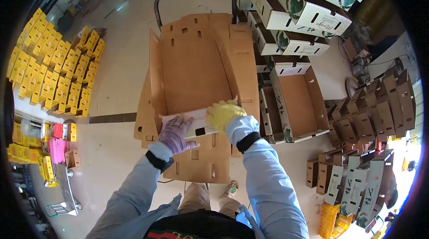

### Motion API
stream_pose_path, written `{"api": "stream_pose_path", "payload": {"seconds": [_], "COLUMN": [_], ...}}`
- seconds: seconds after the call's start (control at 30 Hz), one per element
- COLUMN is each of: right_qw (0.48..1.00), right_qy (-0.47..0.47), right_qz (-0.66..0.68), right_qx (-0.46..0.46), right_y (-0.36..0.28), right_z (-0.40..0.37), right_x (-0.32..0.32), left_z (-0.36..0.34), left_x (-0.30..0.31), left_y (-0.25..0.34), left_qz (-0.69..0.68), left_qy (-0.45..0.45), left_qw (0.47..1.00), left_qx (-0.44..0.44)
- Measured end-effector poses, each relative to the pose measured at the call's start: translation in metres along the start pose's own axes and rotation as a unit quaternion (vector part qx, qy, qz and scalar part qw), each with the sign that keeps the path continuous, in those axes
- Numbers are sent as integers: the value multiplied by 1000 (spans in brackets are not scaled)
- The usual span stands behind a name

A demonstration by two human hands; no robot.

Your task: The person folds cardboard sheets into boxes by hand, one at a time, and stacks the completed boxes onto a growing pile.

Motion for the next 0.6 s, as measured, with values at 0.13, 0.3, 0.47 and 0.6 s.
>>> {"api": "stream_pose_path", "payload": {"seconds": [0.13,0.3,0.47,0.6], "right_qw": [983,996,988,996], "right_qy": [-138,27,129,82], "right_qz": [11,18,80,41], "right_qx": [-121,-82,-31,-7], "right_y": [19,0,-5,-4], "right_z": [-4,-66,-114,-116], "right_x": [-26,-31,-59,-68], "left_z": [9,-35,-54,-53], "left_x": [-24,-52,-106,-96], "left_y": [-7,9,24,22], "left_qz": [-48,34,80,39], "left_qy": [-97,-39,-5,-31], "left_qw": [994,995,995,999], "left_qx": [-1,80,54,17]}}
Point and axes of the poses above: each hand's wrist, its own z-axis towards the middle knuckle, its own x-axis out of the back of the hand, y = z × x, the point moved 10 cm from there along z, towards the middle knuckle, and after that the axes turned 7 degrees about -x, right-handed, at the moved point
